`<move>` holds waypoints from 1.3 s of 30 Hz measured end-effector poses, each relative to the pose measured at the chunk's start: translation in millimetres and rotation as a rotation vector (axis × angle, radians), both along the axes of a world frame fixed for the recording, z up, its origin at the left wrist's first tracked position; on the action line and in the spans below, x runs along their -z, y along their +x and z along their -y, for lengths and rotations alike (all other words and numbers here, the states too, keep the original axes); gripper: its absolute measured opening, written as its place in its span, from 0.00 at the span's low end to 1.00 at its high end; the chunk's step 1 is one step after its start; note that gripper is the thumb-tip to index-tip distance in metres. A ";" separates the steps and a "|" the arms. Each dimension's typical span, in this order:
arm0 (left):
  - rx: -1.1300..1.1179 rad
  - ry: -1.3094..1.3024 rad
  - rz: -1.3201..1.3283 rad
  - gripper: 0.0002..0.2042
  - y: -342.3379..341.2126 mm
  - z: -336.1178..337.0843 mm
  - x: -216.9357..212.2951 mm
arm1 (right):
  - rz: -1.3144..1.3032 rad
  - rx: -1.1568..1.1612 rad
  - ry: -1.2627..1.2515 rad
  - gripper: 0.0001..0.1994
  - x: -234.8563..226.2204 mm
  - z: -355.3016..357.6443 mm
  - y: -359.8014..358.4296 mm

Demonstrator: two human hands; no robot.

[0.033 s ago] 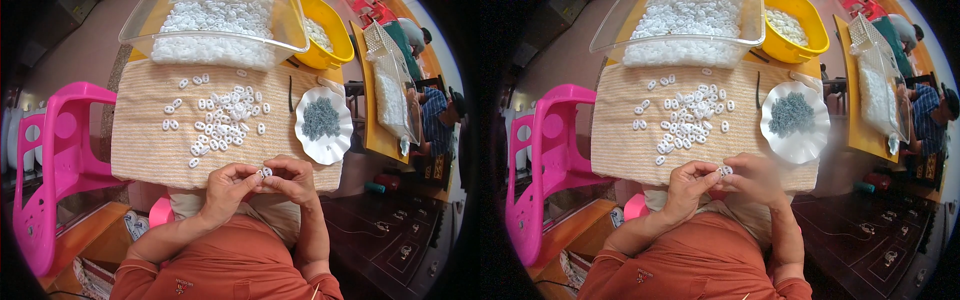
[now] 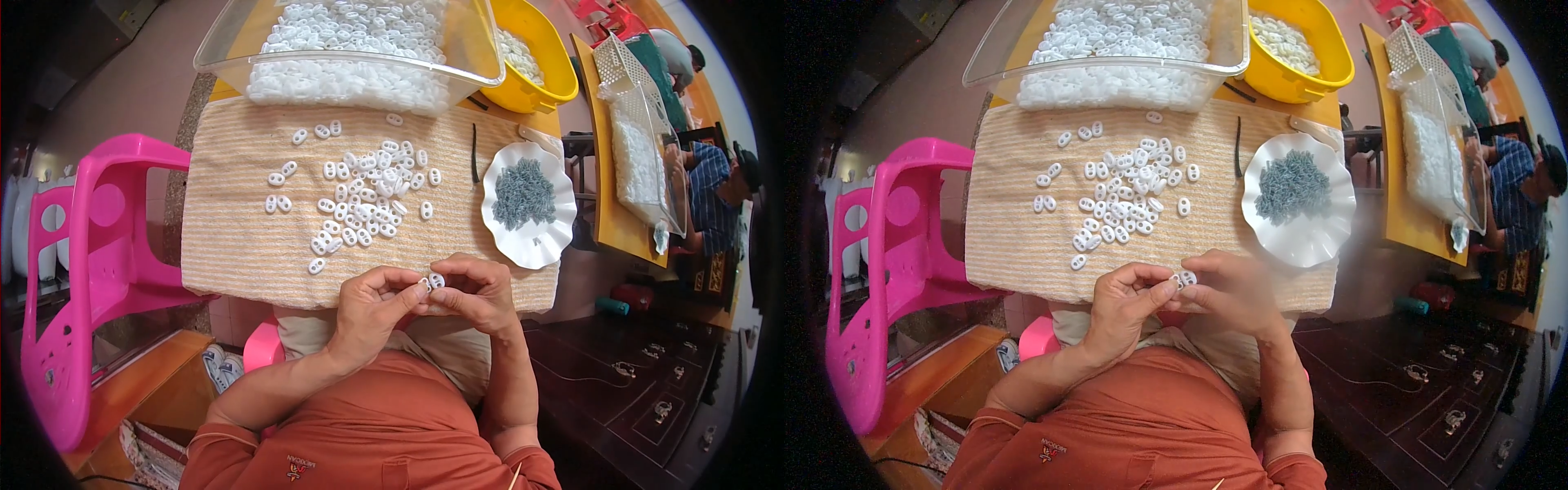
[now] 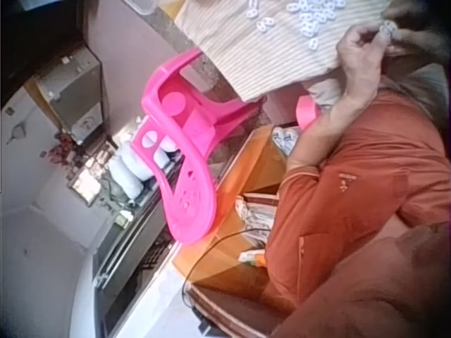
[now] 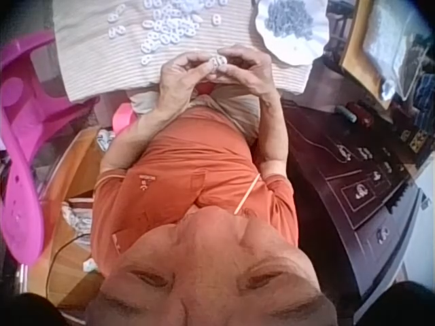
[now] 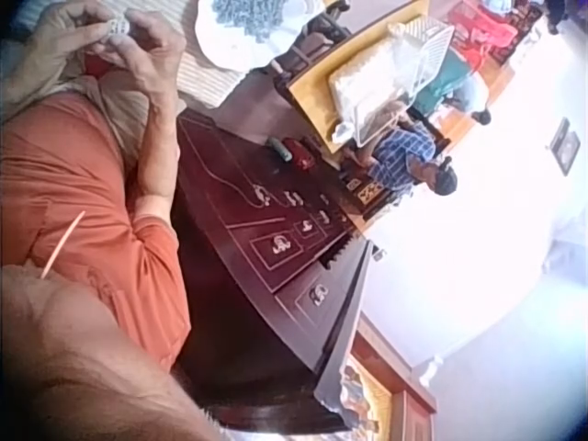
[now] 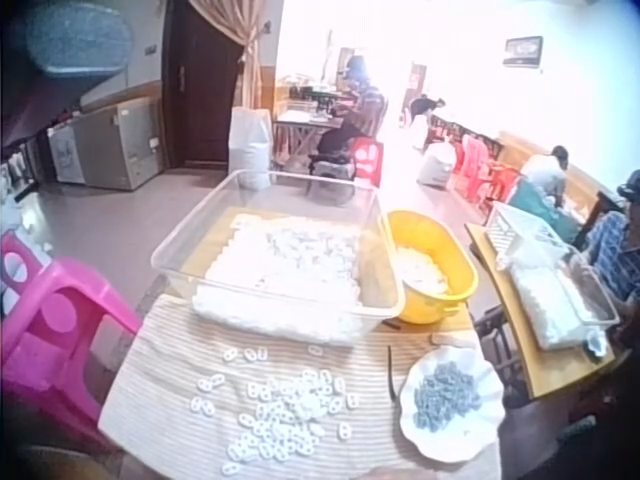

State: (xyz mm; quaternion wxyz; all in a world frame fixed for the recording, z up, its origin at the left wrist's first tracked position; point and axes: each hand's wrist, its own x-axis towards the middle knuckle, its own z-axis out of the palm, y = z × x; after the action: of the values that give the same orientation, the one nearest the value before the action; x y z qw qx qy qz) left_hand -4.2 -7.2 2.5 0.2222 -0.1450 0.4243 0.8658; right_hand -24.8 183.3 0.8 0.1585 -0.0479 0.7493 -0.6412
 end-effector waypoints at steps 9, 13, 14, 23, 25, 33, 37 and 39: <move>0.007 -0.006 0.015 0.08 0.9 -0.6 0.9 | 0.033 -0.067 -0.029 0.15 -4.3 -2.5 -1.4; -0.007 0.002 0.000 0.10 2.3 -1.9 1.5 | 0.062 -0.066 -0.043 0.15 -3.4 -2.7 -1.1; -0.006 0.003 0.000 0.10 2.3 -2.0 1.2 | 0.084 -0.058 -0.088 0.15 -2.9 -2.6 -0.6; 0.002 0.027 0.042 0.07 1.5 -1.1 -1.9 | 0.196 -0.024 -0.268 0.15 -2.9 -0.3 0.3; 0.004 0.024 0.052 0.07 1.1 -1.5 -3.4 | 0.193 -0.026 -0.289 0.15 -3.4 -0.4 -0.1; 0.010 0.052 0.024 0.09 2.9 -0.3 0.5 | 0.236 -0.025 -0.372 0.15 -1.5 2.4 1.8; 0.005 0.067 0.018 0.08 3.2 0.2 0.8 | 0.239 -0.018 -0.398 0.15 -1.8 3.9 2.3; 0.007 0.074 0.016 0.08 3.1 0.3 0.0 | 0.262 -0.003 -0.402 0.15 -1.8 4.0 3.1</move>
State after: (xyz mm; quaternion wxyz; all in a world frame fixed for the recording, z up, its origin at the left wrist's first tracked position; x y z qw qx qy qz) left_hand -1.2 -7.5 2.5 0.2338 -0.1424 0.3905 0.8790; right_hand -21.8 179.3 2.6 0.2426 0.0039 0.5798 -0.7778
